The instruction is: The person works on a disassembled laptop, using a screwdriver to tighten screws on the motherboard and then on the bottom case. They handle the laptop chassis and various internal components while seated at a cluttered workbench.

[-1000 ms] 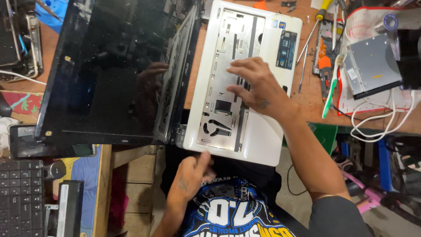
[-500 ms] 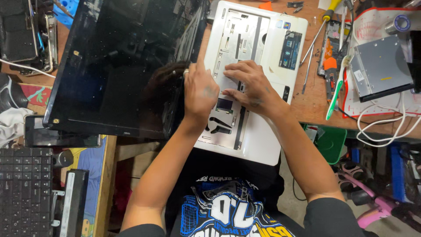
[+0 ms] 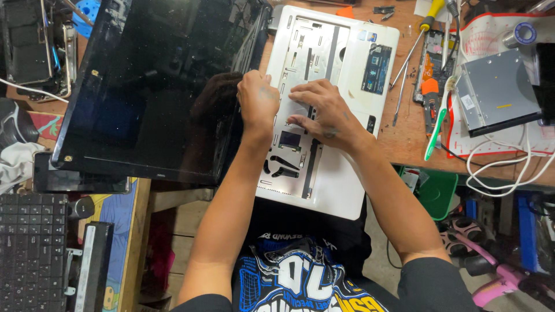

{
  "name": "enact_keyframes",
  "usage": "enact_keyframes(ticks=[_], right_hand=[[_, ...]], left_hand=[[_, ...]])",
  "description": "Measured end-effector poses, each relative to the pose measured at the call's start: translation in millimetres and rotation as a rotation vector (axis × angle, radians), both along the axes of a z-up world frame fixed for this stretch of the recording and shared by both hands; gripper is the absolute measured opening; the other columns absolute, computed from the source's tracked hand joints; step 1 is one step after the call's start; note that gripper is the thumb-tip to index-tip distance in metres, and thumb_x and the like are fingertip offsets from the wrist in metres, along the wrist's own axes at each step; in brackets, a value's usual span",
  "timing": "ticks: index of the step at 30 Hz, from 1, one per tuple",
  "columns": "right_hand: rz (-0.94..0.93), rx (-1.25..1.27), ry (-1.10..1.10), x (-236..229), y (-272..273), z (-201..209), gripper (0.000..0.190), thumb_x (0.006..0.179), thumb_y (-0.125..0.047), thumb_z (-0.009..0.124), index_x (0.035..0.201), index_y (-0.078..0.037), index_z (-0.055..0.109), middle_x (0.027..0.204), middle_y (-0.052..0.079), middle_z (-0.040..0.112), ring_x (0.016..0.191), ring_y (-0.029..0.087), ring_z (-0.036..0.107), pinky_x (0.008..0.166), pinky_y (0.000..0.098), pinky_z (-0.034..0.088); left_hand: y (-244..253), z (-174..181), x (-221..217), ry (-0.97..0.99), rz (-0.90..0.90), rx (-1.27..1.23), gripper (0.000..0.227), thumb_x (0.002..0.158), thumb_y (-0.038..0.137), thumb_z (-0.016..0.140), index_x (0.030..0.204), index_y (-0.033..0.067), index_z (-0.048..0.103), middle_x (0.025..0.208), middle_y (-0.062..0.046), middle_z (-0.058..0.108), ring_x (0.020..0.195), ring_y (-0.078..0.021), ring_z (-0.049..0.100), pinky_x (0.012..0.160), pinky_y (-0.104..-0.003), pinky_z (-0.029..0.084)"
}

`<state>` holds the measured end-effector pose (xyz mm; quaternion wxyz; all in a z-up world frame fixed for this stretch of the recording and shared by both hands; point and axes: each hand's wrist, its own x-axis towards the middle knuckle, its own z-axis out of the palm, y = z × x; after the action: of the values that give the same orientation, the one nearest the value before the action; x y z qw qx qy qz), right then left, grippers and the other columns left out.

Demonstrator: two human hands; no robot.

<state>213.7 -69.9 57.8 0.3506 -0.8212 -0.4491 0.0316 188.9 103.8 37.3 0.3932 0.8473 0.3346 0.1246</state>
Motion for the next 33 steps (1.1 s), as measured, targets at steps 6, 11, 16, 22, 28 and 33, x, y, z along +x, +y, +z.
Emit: enact_keyframes(ticks=[6, 11, 16, 22, 28, 33], right_hand=[[-0.003, 0.010, 0.031, -1, 2, 4, 0.046, 0.084, -0.027, 0.084, 0.122, -0.003, 0.071, 0.130, 0.012, 0.068, 0.126, 0.032, 0.054, 0.110, 0.0430, 0.044], [-0.008, -0.009, 0.061, 1, 2, 6, 0.044, 0.085, -0.026, 0.083, 0.121, -0.004, 0.071, 0.129, 0.011, 0.069, 0.125, 0.032, 0.056, 0.109, 0.0415, 0.045], [-0.104, 0.005, 0.085, 39, -12, -7, 0.036, 0.092, -0.020, 0.078, 0.125, -0.006, 0.072, 0.129, 0.017, 0.067, 0.117, 0.033, 0.064, 0.102, 0.0418, 0.051], [-0.261, 0.077, -0.311, 166, -8, -37, 0.020, 0.102, -0.018, 0.075, 0.113, -0.001, 0.076, 0.108, 0.020, 0.074, 0.102, 0.037, 0.068, 0.091, 0.0445, 0.053], [-0.361, -0.214, 0.264, 226, 9, -43, 0.031, 0.100, -0.035, 0.072, 0.102, -0.004, 0.077, 0.072, 0.009, 0.069, 0.062, 0.017, 0.062, 0.061, 0.0345, 0.050], [-0.370, -0.302, 0.508, 236, 17, -32, 0.032, 0.097, -0.038, 0.078, 0.097, -0.007, 0.078, 0.071, 0.000, 0.062, 0.060, 0.011, 0.050, 0.055, 0.0330, 0.042]], left_hand=[[-1, 4, 15, -0.033, -0.013, -0.022, 0.023, 0.085, 0.014, 0.075, 0.091, -0.0073, 0.068, 0.093, -0.030, 0.071, 0.094, -0.0454, 0.070, 0.080, -0.046, 0.056], [0, 2, 20, 0.019, -0.038, -0.024, 0.021, 0.085, 0.012, 0.075, 0.091, -0.0061, 0.068, 0.093, -0.028, 0.072, 0.095, -0.0426, 0.073, 0.080, -0.045, 0.058], [0, -7, 19, -0.040, -0.032, 0.027, 0.020, 0.084, 0.011, 0.076, 0.087, -0.0057, 0.065, 0.090, -0.030, 0.071, 0.094, -0.0468, 0.069, 0.082, -0.049, 0.054], [-5, -15, 17, -0.120, -0.011, 0.057, 0.020, 0.086, 0.012, 0.074, 0.087, -0.0054, 0.063, 0.092, -0.030, 0.071, 0.094, -0.0477, 0.068, 0.085, -0.051, 0.052], [-3, -13, 17, -0.109, -0.013, 0.055, 0.020, 0.086, 0.012, 0.074, 0.089, -0.0049, 0.064, 0.092, -0.030, 0.070, 0.094, -0.0484, 0.068, 0.085, -0.051, 0.051], [-4, -9, 17, -0.113, -0.012, 0.036, 0.020, 0.086, 0.011, 0.074, 0.092, -0.0054, 0.064, 0.093, -0.030, 0.071, 0.094, -0.0484, 0.068, 0.085, -0.052, 0.051]])
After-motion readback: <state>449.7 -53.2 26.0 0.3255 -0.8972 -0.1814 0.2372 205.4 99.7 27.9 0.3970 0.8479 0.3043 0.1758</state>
